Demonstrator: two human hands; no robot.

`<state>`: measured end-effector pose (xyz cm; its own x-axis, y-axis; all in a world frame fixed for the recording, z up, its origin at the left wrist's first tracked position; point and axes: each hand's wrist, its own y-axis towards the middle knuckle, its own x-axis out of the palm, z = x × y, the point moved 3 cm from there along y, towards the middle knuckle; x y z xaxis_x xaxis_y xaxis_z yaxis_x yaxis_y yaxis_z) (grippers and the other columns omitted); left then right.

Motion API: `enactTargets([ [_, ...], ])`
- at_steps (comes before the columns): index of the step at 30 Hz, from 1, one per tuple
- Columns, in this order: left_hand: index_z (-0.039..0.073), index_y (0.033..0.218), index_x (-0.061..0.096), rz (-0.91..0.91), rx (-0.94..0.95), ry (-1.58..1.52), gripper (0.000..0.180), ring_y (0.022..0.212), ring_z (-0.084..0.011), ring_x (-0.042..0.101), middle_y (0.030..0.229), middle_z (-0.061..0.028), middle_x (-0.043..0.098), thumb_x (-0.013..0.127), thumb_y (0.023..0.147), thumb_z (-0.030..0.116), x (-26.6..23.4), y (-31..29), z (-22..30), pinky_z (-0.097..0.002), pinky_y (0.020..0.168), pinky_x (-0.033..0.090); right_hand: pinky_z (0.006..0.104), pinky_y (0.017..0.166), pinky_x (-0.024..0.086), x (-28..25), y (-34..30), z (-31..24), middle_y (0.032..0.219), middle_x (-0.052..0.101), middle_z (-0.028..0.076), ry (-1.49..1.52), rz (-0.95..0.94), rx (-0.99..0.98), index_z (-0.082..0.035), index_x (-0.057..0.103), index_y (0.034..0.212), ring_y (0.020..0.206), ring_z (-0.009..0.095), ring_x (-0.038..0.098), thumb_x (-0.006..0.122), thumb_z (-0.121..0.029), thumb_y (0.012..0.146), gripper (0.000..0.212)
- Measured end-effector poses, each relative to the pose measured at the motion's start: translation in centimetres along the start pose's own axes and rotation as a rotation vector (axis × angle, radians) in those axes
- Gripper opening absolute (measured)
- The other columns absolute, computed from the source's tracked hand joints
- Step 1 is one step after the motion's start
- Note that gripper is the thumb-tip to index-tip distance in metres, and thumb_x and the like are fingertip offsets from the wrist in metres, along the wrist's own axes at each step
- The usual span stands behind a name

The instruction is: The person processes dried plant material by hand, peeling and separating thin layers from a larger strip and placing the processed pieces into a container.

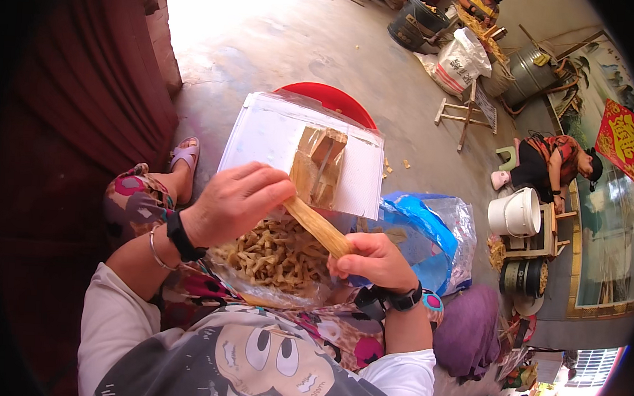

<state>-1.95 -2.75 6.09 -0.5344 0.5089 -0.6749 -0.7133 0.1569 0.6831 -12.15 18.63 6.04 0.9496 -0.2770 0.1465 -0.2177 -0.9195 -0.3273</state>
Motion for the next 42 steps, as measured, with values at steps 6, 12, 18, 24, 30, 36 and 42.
enactTargets([
  [6,0.004,0.093,0.060,-0.500,-0.372,-0.440,0.011,0.069,-0.0270,0.061,0.075,-0.0097,0.061,0.059,0.086,0.013,5.4,-2.7,0.6,-0.0343,0.062,0.049,0.0260,0.069,0.050,-1.4,1.7,2.2,0.104,0.064,0.014,0.520,0.112,-0.140,0.002,0.057,0.113,0.071,0.014,0.061,0.054,0.003,0.080,0.033],
  [12,0.001,0.089,0.061,-0.772,-1.058,-1.358,0.026,0.060,-0.0065,0.054,0.072,-0.0004,0.059,0.047,0.097,0.021,5.6,-2.0,1.4,-0.0204,0.056,0.045,0.0260,0.080,0.049,0.4,3.1,3.6,0.105,0.063,0.008,-0.418,0.256,-0.248,0.001,0.054,0.115,0.088,0.013,0.061,0.055,0.002,0.085,0.029],
  [18,0.000,0.116,0.054,-0.179,-0.852,-1.292,0.025,0.072,-0.0061,0.056,0.091,-0.0031,0.061,0.052,0.092,0.010,4.8,-0.2,1.1,-0.0211,0.060,0.048,0.0178,0.061,0.047,1.2,2.7,2.8,0.089,0.063,0.005,0.436,0.115,-0.185,-0.006,0.048,0.120,0.068,0.007,0.057,0.058,-0.015,0.092,0.031],
  [24,-0.001,0.113,0.054,-0.435,-0.961,-1.258,0.024,0.071,-0.0064,0.058,0.084,-0.0006,0.060,0.050,0.090,0.005,6.2,-1.1,1.3,-0.0194,0.063,0.049,0.0192,0.064,0.048,0.8,2.3,4.7,0.094,0.065,0.006,0.289,0.217,-0.118,-0.004,0.056,0.117,0.072,0.008,0.060,0.056,-0.018,0.093,0.028],
  [30,0.000,0.090,0.050,-0.140,-0.292,-0.598,0.015,0.073,-0.0196,0.061,0.105,-0.0141,0.057,0.050,0.076,-0.004,6.0,-0.9,0.5,-0.0275,0.062,0.051,0.0227,0.067,0.053,0.1,2.9,5.6,0.102,0.063,0.006,0.608,0.300,-0.082,-0.003,0.055,0.115,0.079,0.010,0.062,0.056,-0.018,0.093,0.027],
  [36,0.001,0.091,0.052,-0.346,-0.205,-0.697,0.017,0.084,-0.0350,0.057,0.099,-0.0154,0.056,0.054,0.075,0.005,4.9,0.0,2.0,-0.0386,0.073,0.049,0.0221,0.066,0.052,0.8,3.5,5.6,0.098,0.061,0.004,0.609,0.089,0.009,-0.002,0.047,0.120,0.081,0.008,0.059,0.062,-0.017,0.089,0.037],
  [42,0.002,0.089,0.053,-0.344,-0.450,-0.496,0.014,0.073,-0.0377,0.058,0.078,-0.0196,0.057,0.058,0.077,0.007,6.5,-1.2,1.1,-0.0411,0.062,0.047,0.0256,0.079,0.048,1.3,4.0,6.3,0.099,0.062,0.007,-0.043,0.423,-0.188,0.000,0.054,0.113,0.089,0.012,0.059,0.064,-0.015,0.083,0.035],
])
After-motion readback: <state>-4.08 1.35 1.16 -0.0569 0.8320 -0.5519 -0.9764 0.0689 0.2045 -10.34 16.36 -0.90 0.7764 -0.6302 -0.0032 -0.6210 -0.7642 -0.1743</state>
